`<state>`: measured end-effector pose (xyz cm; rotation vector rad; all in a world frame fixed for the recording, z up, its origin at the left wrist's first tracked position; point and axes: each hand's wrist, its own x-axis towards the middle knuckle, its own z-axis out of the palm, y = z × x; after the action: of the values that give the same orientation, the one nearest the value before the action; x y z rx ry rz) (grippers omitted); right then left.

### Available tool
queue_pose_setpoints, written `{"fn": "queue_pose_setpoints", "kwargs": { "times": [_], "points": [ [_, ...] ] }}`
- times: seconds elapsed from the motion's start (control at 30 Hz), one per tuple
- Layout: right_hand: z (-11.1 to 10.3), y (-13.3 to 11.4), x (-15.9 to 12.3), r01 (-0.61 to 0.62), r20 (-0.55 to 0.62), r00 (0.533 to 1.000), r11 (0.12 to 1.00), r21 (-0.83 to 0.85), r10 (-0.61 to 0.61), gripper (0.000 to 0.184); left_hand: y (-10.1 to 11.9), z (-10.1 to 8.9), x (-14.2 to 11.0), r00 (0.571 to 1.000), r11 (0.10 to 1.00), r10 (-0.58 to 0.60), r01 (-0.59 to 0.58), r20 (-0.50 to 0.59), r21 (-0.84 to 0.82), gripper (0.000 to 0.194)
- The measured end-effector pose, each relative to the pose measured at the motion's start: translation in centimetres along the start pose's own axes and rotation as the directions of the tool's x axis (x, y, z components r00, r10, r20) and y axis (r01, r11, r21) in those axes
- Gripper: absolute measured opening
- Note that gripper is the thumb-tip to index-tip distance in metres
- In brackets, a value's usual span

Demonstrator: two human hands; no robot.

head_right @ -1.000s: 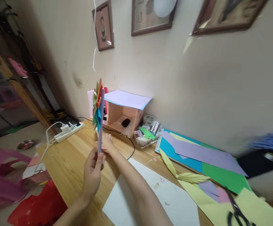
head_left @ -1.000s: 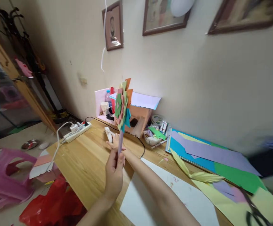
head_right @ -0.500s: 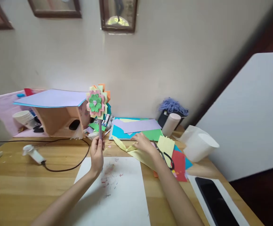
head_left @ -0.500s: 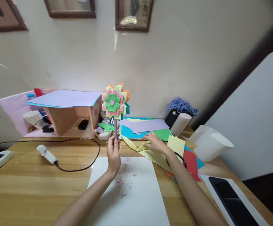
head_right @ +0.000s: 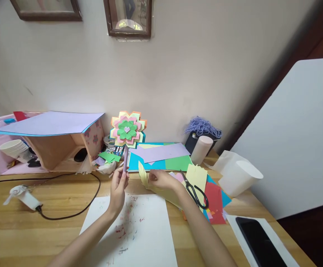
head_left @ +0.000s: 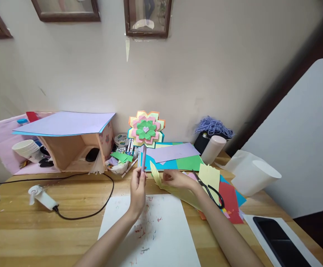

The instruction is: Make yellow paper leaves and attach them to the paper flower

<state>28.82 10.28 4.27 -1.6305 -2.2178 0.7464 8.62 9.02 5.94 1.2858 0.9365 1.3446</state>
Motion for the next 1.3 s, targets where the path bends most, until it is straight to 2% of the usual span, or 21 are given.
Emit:
{"fn": "queue_pose_setpoints", "kwargs": {
  "times": [0.13,0.2,0.3,0.4,0.47,0.6,0.7,0.8,0.87,1.0,1.13,1.2,1.3],
  "points": [
    [-0.7,0.9,-0.7,0.012,0.124,0.992,1.000,0.019,-0.014,0.040,1.0,-0.8,0.8,0.998,0.997,-0.037,0.040,0.044,-0.070,0.024],
    [-1.0,1.6,-1.2,-0.083,0.151,0.983,0.990,-0.115,0.100,0.047,1.5,-1.2,1.2,0.998,0.995,-0.043,0.047,0.049,-0.085,0.023],
    [-1.1,2.3,-1.5,-0.186,0.129,0.968,0.959,-0.214,0.217,0.038,1.7,-1.7,1.6,0.997,0.995,-0.046,0.051,0.056,-0.080,0.025],
    [-1.1,2.0,-1.3,-0.159,0.132,0.974,0.970,-0.182,0.184,0.030,1.1,-1.9,1.8,0.997,0.997,-0.054,0.056,0.049,-0.043,0.025],
    [-1.2,1.4,-1.1,-0.112,0.146,0.980,0.983,-0.144,0.133,0.027,0.2,-1.9,1.8,0.998,0.998,-0.053,0.053,0.013,0.031,0.025],
    [-2.2,0.3,-1.0,-0.047,0.156,0.986,0.997,-0.060,0.056,0.018,-1.5,-1.6,1.2,0.995,0.959,-0.006,0.034,-0.100,0.281,0.025],
    [-3.3,-0.4,-1.4,-0.027,0.110,0.994,0.993,0.112,0.014,0.022,-1.8,-1.3,0.9,0.991,0.924,0.002,0.050,-0.135,0.380,0.023],
    [-4.3,-1.6,-2.1,-0.006,0.087,0.996,0.957,0.290,-0.020,0.028,-1.2,-1.2,0.8,0.994,0.928,-0.012,0.053,-0.113,0.368,0.023],
    [-4.6,-2.7,-2.5,0.014,0.108,0.993,0.938,0.346,-0.055,0.028,-0.6,-1.2,0.8,0.997,0.935,-0.028,0.053,-0.077,0.352,0.024],
    [-4.6,-4.5,-2.8,0.032,0.114,0.991,0.952,0.305,-0.070,0.025,0.3,-1.2,1.0,0.998,0.940,-0.039,0.050,-0.042,0.338,0.023],
    [-3.8,-4.8,-2.6,0.033,0.116,0.991,0.945,0.325,-0.074,0.023,0.5,-1.2,1.1,0.999,0.960,-0.045,0.040,0.012,0.277,0.023],
    [-3.2,-4.5,-2.3,-0.010,0.171,0.983,0.899,0.438,-0.072,0.025,0.5,-1.3,1.2,0.997,0.963,-0.064,0.050,0.043,0.265,0.023],
    [-2.4,-4.0,-1.9,-0.111,0.253,0.966,0.784,0.611,-0.060,0.030,0.4,-1.5,1.4,0.989,0.964,-0.098,0.068,0.108,0.257,0.025]
  ]
}}
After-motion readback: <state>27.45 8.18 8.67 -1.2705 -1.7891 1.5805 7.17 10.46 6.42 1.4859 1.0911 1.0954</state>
